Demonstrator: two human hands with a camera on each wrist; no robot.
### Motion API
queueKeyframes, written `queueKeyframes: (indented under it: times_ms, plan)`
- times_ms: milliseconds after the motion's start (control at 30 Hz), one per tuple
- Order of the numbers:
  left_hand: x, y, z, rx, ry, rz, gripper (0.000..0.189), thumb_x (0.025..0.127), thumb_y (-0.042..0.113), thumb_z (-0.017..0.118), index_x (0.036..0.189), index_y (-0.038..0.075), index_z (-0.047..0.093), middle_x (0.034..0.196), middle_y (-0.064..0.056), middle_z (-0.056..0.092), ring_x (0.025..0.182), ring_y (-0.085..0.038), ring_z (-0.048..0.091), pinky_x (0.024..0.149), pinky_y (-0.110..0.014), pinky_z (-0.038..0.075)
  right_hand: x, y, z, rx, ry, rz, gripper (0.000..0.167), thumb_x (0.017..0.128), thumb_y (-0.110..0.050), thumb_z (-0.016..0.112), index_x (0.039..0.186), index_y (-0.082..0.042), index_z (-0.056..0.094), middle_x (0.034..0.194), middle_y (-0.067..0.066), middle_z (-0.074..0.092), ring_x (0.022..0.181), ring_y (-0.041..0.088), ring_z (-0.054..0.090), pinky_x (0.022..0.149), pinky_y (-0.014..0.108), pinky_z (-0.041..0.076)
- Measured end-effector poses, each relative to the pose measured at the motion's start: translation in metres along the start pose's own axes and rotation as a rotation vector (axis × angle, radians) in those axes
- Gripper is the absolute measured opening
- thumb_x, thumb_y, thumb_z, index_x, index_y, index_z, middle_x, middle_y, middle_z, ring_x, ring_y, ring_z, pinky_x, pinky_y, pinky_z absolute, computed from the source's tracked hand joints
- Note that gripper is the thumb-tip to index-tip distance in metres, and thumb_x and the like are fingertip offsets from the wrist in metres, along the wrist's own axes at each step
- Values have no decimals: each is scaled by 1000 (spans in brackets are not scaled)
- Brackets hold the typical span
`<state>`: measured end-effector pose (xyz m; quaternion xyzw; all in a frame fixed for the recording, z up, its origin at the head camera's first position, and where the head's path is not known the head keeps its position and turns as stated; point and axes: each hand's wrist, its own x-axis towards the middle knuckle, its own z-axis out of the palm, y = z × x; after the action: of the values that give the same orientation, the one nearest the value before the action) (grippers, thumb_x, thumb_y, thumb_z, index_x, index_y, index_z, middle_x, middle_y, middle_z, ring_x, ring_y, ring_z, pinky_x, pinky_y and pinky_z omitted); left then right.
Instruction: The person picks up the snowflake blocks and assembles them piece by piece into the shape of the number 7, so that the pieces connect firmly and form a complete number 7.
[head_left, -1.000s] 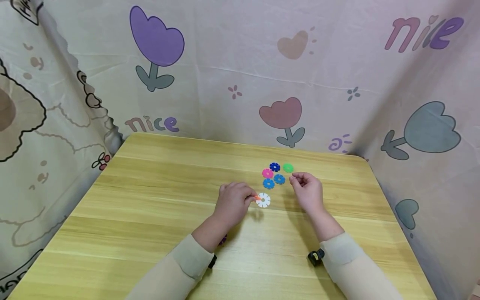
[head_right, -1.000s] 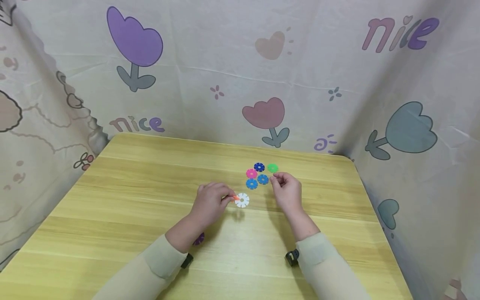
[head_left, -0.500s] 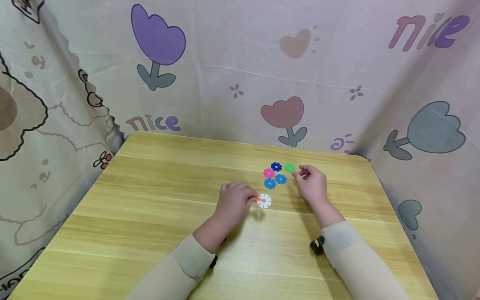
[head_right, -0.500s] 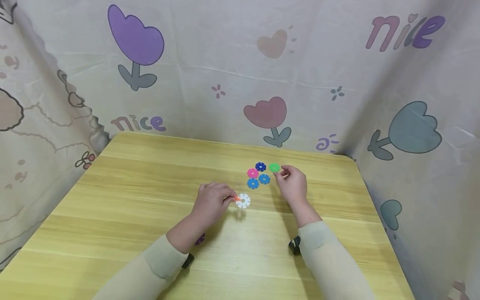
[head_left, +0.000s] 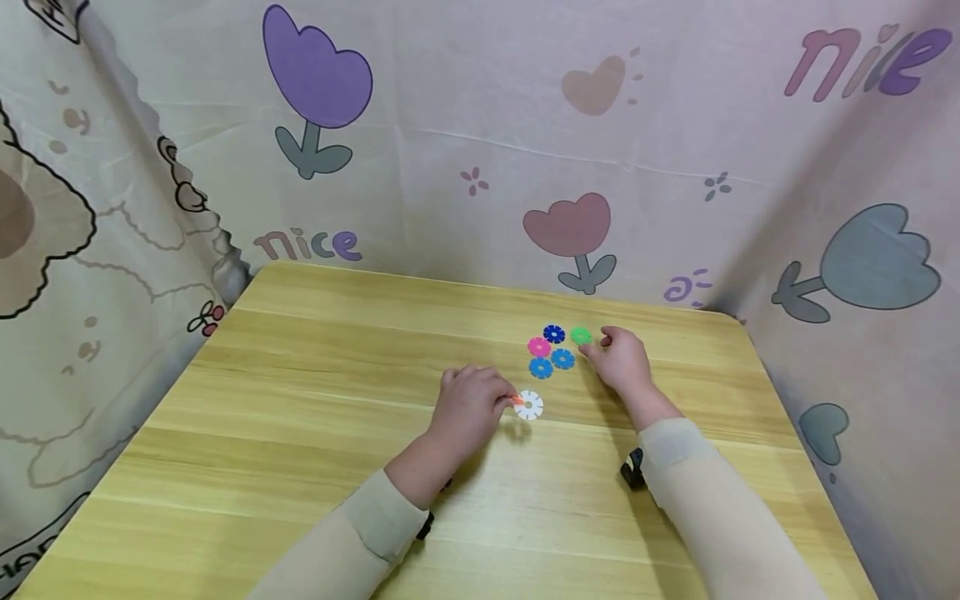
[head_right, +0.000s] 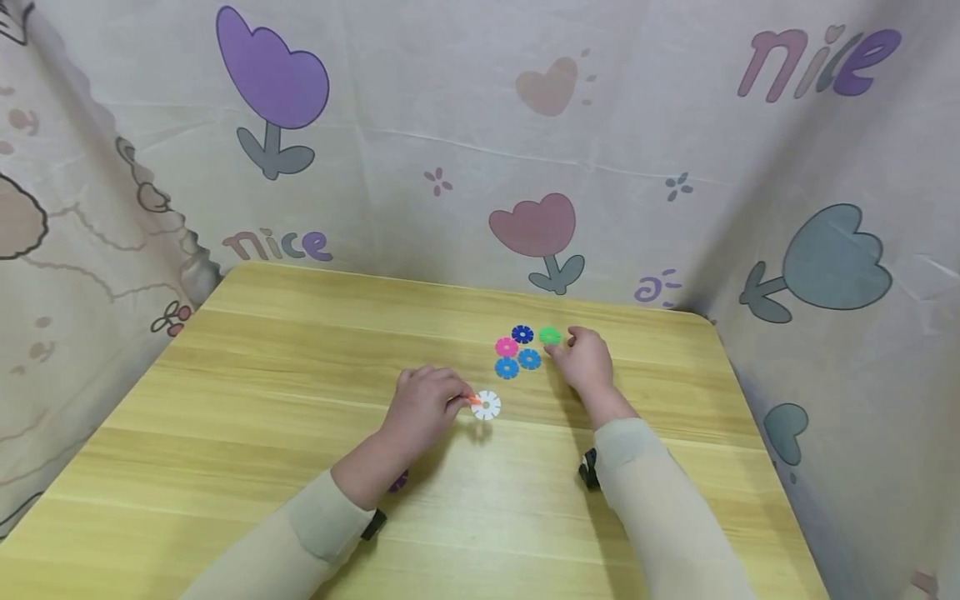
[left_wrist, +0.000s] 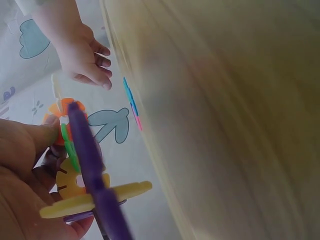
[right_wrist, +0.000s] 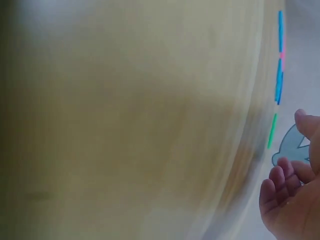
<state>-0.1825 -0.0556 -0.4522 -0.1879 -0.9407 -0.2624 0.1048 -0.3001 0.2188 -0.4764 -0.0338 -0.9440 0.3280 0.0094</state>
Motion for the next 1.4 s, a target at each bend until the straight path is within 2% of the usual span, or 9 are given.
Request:
queueKeyframes:
  times_ms: [233,467,700,967,1400]
  plan:
    - [-1,0,0,0,-12,-3,5,97,24,78,98,23,83,104,8,76,103,-22,65,99,-54,43,12,0,4,-55,-50,-1,70,101,-33,72,150,11,48,137,31,61,126,45,58,114,58,42]
    - [-1,1,-1,0,-14,-11,5,98,24,77,99,23,83,105,8,76,104,-21,64,98,-52,43,19,1,6,-82,-73,-2,69,101,-33,72,150,11,49,134,30,63,124,45,59,113,58,43]
    - [0,2,-1,24,-59,-16,8,100,26,75,101,24,83,108,9,76,104,-20,63,99,-51,43,27,2,9,-102,-85,-2,68,102,-35,71,147,11,51,135,30,63,127,46,58,113,58,42]
    - [0,2,-2,49,-66,-6,9,101,26,74,102,25,83,107,10,76,101,-20,62,99,-51,43,31,-3,10,-86,-88,25,62,102,-34,71,144,9,56,132,28,64,121,43,58,114,57,42]
    - [1,3,1,53,-51,6,9,100,25,75,103,25,83,106,9,76,100,-20,63,97,-50,43,33,-4,10,-108,-106,37,56,103,-32,70,142,7,60,144,27,59,136,47,52,117,57,38]
